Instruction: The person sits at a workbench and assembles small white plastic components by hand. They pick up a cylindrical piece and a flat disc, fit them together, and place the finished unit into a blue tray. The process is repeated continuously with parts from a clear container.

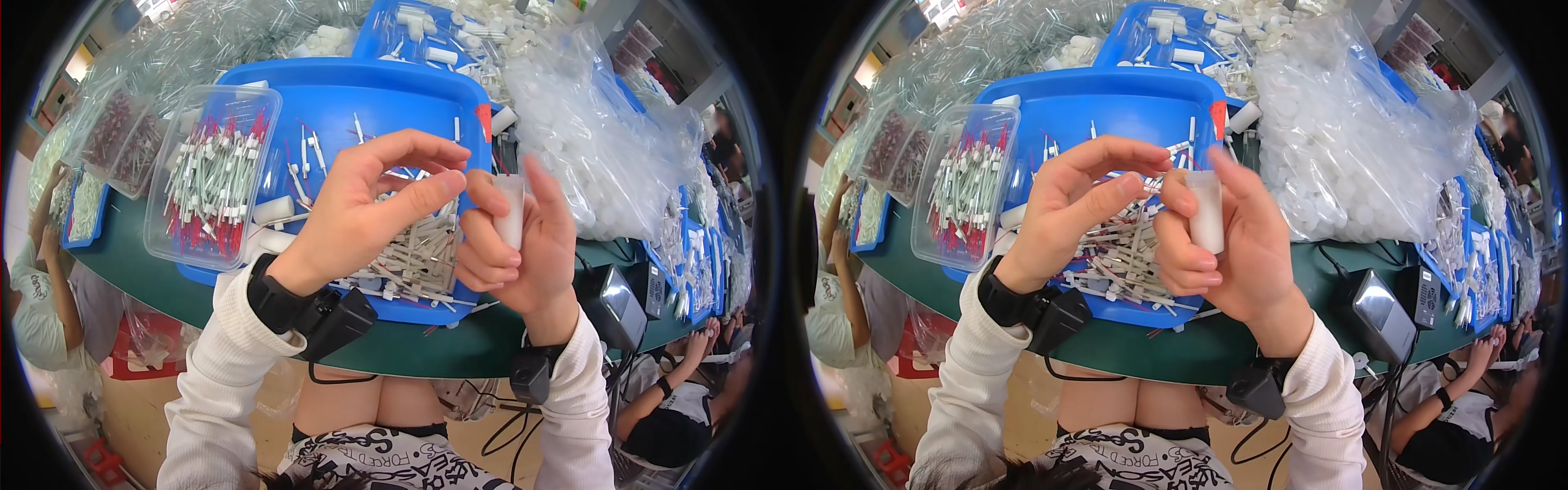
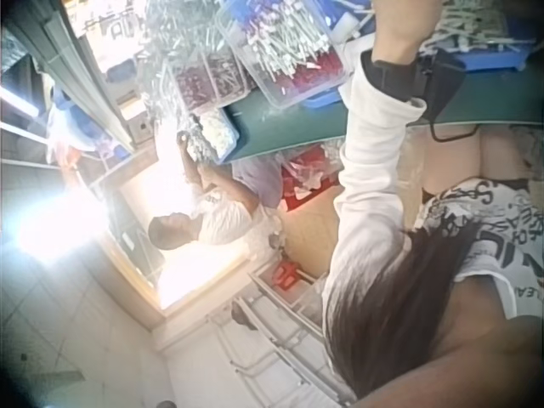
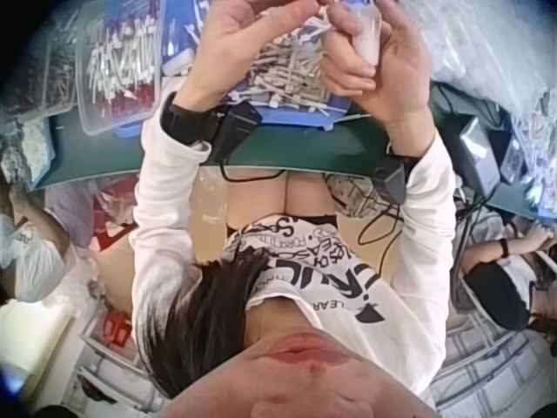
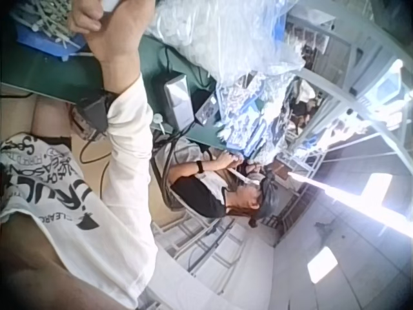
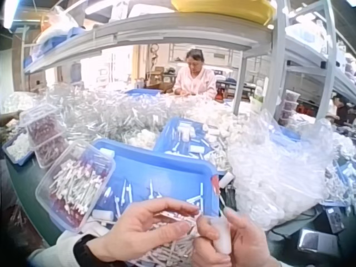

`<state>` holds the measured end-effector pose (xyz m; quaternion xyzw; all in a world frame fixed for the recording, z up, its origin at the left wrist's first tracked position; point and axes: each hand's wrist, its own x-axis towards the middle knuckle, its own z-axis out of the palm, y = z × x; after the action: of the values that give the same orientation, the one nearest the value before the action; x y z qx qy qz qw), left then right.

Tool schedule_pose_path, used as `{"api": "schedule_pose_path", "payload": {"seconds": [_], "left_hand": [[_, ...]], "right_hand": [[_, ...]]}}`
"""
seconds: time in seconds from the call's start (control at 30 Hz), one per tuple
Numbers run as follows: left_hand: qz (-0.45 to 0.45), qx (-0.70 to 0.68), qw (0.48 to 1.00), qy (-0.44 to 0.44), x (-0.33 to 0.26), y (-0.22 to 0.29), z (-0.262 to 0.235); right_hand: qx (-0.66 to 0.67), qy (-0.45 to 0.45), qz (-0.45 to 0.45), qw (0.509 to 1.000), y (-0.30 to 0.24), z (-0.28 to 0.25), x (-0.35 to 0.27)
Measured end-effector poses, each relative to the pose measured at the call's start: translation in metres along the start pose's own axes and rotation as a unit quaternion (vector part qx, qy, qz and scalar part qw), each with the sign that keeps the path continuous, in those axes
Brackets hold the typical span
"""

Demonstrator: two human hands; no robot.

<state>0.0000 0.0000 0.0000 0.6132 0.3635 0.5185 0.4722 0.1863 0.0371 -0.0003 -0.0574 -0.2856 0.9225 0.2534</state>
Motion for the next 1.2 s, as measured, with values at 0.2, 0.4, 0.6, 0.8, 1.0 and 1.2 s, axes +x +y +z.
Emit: {"api": "schedule_pose_path", "payload": {"seconds": [0.2, 0.4, 0.6, 0.8, 1.0, 1.2], "left_hand": [[0.0, 0.003, 1.0, -0.01, -0.001, 0.0, 0.002], [0.01, -0.006, 1.0, 0.019, -0.002, -0.005, 0.004], [-0.007, 0.003, 1.0, -0.016, 0.0, 0.0, 0.002], [0.012, -0.012, 0.999, 0.033, -0.001, -0.008, 0.005], [-0.005, -0.008, 1.0, 0.004, 0.0, -0.003, 0.003], [-0.014, -0.004, 1.0, -0.007, -0.002, -0.002, 0.0]], "right_hand": [[-0.03, -0.026, -0.022, 0.999, 0.002, -0.004, -0.002], [0.016, -0.031, -0.011, 0.999, 0.002, -0.003, -0.001], [0.023, -0.075, -0.009, 0.997, 0.0, -0.013, -0.003], [0.002, 0.049, -0.008, 0.999, 0.001, 0.004, -0.001], [0.005, 0.027, -0.022, 0.999, 0.003, -0.002, 0.002], [0.017, -0.032, -0.006, 0.999, 0.003, -0.008, 0.002]]}}
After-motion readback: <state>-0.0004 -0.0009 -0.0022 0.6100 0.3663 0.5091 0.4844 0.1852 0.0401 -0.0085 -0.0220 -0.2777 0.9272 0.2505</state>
